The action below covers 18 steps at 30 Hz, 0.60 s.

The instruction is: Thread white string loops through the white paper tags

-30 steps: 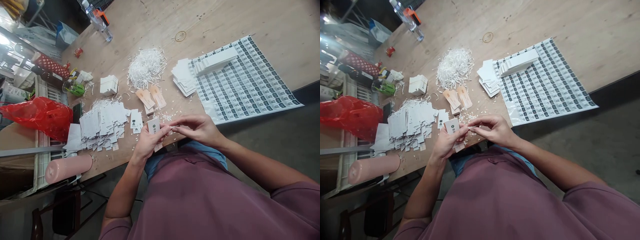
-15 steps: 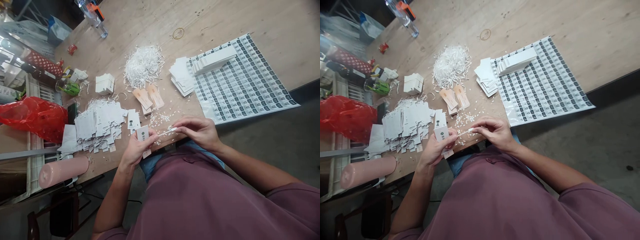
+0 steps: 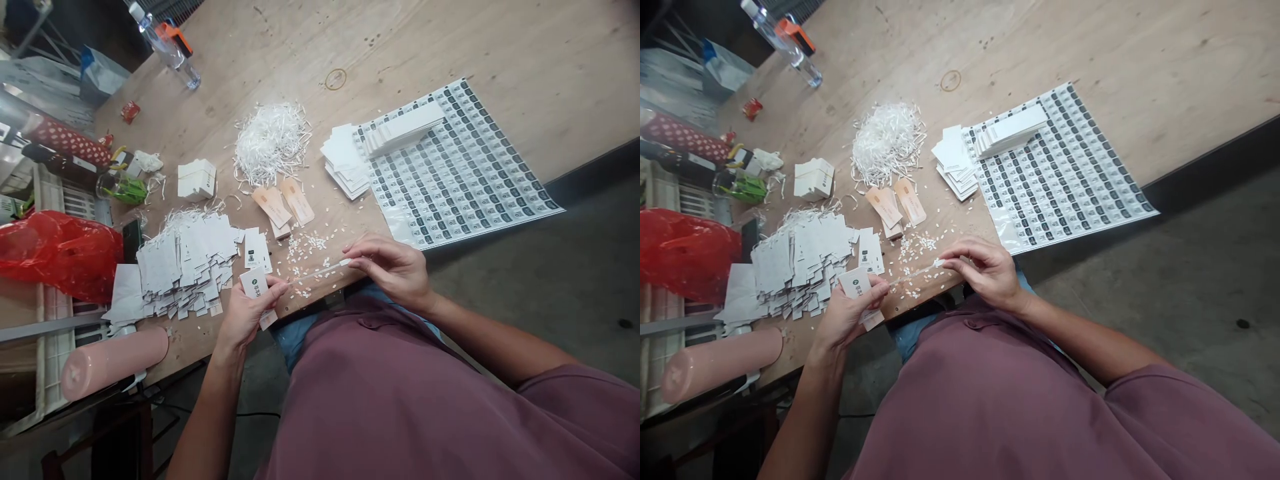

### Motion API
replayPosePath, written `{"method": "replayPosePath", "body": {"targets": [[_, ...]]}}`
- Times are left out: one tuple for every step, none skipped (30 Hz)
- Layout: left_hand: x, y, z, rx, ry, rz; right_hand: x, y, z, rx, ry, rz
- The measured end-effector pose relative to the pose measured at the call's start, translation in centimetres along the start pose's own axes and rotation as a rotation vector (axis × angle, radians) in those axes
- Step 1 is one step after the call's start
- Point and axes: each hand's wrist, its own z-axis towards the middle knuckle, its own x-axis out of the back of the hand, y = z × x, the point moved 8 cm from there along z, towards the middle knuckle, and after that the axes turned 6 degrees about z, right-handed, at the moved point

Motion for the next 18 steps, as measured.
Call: {"method": "replayPosePath", "body": {"targets": [[0.0, 0.1, 0.1, -0.005, 0.011, -0.021, 0.3, 0.0, 0.0, 0.018, 0.003, -0.023], [-0.3, 0.1, 0.1, -0.005, 0.002, -0.050, 0.7, 0.0, 0.0, 0.032, 0.006, -0.054], [-0.7, 0.2, 0.2, 0.000, -0.022, -0.086, 1.0, 0.0, 0.1, 0.045, 0.001, -0.092], [-1.3, 0.3, 0.2, 0.010, -0.053, -0.125, 1.3, 0.1, 0.2, 0.057, -0.013, -0.138], [-1.9, 0.3, 0.1, 0.024, -0.085, -0.161, 1.4, 0.2, 0.3, 0.073, -0.030, -0.192], [-2.6, 0.3, 0.1, 0.042, -0.112, -0.191, 1.4, 0.2, 0.3, 0.097, -0.048, -0.249], [-3.3, 0.2, 0.1, 0.060, -0.132, -0.218, 1.2, 0.1, 0.4, 0.131, -0.069, -0.300], [-4.0, 0.1, 0.0, 0.080, -0.151, -0.244, 0.8, -0.2, 0.4, 0.174, -0.095, -0.332], [-4.8, 0.0, -0.1, 0.100, -0.178, -0.272, 0.1, -0.5, 0.3, 0.221, -0.127, -0.340], [-5.6, -0.2, -0.1, 0.117, -0.210, -0.302, -0.8, -0.9, 0.1, 0.266, -0.168, -0.322], [-6.4, -0.4, -0.2, 0.128, -0.242, -0.336, -1.8, -1.3, -0.2, 0.306, -0.222, -0.280], [-7.0, -0.6, -0.4, 0.135, -0.271, -0.372, -2.7, -1.6, -0.5, 0.336, -0.277, -0.226], [-7.6, -0.7, -0.5, 0.141, -0.295, -0.404, -3.5, -1.9, -0.7, 0.356, -0.320, -0.175], [-8.0, -0.9, -0.6, 0.144, -0.310, -0.428, -4.1, -2.2, -0.9, 0.365, -0.340, -0.147], [-8.2, -1.1, -0.8, 0.147, -0.318, -0.444, -4.3, -2.3, -1.0, 0.369, -0.336, -0.149], [-8.3, -1.2, -0.9, 0.149, -0.324, -0.452, -4.3, -2.5, -1.1, 0.376, -0.311, -0.179], [-8.3, -1.3, -1.0, 0.149, -0.327, -0.454, -4.2, -2.7, -1.1, 0.394, -0.276, -0.230], [-8.2, -1.4, -1.1, 0.146, -0.330, -0.454, -4.0, -3.0, -1.2, 0.422, -0.241, -0.288]]}}
